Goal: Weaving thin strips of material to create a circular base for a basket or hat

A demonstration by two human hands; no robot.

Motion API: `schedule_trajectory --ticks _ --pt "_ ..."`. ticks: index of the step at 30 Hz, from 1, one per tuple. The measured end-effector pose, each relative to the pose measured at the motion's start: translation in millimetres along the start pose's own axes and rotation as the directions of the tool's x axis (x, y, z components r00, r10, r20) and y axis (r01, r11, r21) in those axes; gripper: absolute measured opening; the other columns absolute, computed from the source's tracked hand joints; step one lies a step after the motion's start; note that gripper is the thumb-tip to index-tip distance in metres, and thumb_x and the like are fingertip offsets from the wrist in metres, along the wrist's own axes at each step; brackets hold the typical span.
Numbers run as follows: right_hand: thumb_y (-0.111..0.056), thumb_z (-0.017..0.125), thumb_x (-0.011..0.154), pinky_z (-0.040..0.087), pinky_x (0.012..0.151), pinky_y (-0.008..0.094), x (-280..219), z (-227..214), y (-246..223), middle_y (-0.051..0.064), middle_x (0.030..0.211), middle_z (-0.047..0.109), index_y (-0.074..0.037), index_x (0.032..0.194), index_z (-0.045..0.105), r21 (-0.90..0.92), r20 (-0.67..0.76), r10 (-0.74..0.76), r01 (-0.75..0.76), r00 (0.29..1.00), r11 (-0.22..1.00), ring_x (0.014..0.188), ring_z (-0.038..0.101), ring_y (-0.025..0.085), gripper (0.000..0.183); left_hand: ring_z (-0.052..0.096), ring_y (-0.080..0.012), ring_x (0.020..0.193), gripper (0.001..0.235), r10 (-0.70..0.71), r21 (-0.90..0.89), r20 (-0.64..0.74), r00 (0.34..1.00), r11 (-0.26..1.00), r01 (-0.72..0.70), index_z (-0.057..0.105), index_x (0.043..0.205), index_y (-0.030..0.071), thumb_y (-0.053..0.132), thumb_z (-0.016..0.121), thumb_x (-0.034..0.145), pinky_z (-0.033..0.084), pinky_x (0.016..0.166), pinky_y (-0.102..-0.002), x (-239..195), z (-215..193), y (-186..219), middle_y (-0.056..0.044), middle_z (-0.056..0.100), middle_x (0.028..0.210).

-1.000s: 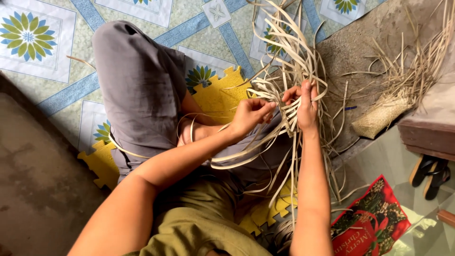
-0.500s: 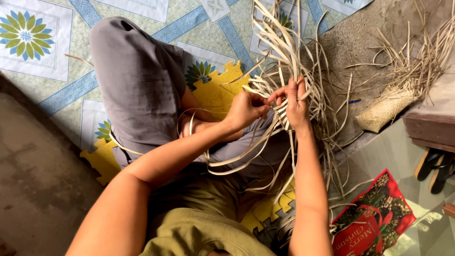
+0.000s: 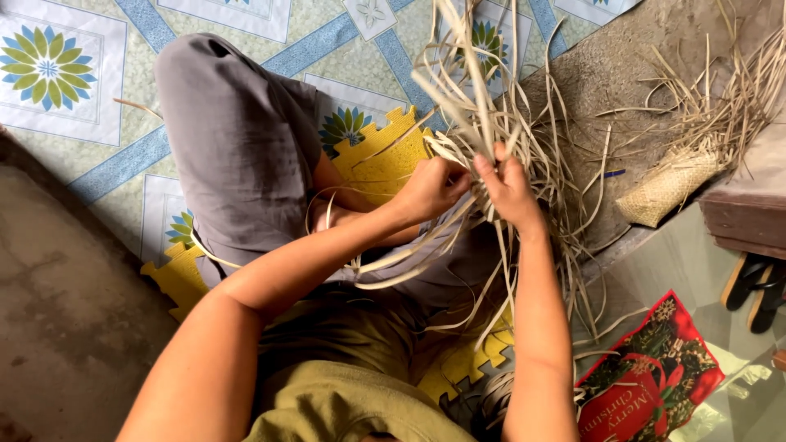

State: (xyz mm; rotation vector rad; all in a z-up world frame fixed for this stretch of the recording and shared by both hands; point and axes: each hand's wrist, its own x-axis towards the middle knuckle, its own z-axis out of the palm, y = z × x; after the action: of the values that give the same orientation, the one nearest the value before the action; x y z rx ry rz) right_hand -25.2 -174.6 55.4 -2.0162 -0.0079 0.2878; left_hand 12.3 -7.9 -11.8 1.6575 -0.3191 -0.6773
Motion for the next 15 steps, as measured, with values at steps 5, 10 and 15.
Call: schedule_trajectory --ticks 5,10,15 --pt "-0.076 -0.004 0.096 0.039 0.087 0.032 8.2 -20.6 -6.0 0.016 0.130 0.054 -0.006 0.150 0.052 0.037 0.150 0.176 -0.183 0.973 0.982 0.101 0.049 0.021 0.104 0.074 -0.0324 0.069 0.031 -0.036 -0.028 0.002 0.999 0.999 0.036 0.073 0.072 0.010 0.031 0.058 0.090 0.056 0.069 -0.042 -0.4 9.4 -13.6 -0.008 0.070 0.060" --pt "-0.008 0.062 0.093 0.050 0.070 0.029 13.5 -36.1 52.6 0.006 0.095 0.073 -0.010 0.092 0.078 -0.426 -0.124 -0.209 0.138 0.970 0.894 0.077 0.063 0.023 0.016 0.073 -0.0431 0.086 0.034 -0.106 -0.021 -0.030 0.994 0.994 0.106 0.077 0.082 0.002 0.033 0.063 0.088 0.052 0.073 -0.052 -15.8 2.7 -7.2 -0.020 0.073 0.073" --pt "-0.027 0.044 0.092 0.039 0.077 0.025 12.2 -64.4 27.0 0.008 0.099 0.068 -0.010 0.093 0.073 -0.113 -0.372 -0.029 -0.014 0.928 0.993 0.086 0.054 0.017 0.034 0.075 -0.0370 0.094 0.025 -0.253 -0.053 -0.085 0.964 0.967 0.249 0.080 0.089 0.010 0.032 0.076 0.078 0.058 0.079 -0.045 -12.9 29.3 -50.4 -0.015 0.078 0.088"
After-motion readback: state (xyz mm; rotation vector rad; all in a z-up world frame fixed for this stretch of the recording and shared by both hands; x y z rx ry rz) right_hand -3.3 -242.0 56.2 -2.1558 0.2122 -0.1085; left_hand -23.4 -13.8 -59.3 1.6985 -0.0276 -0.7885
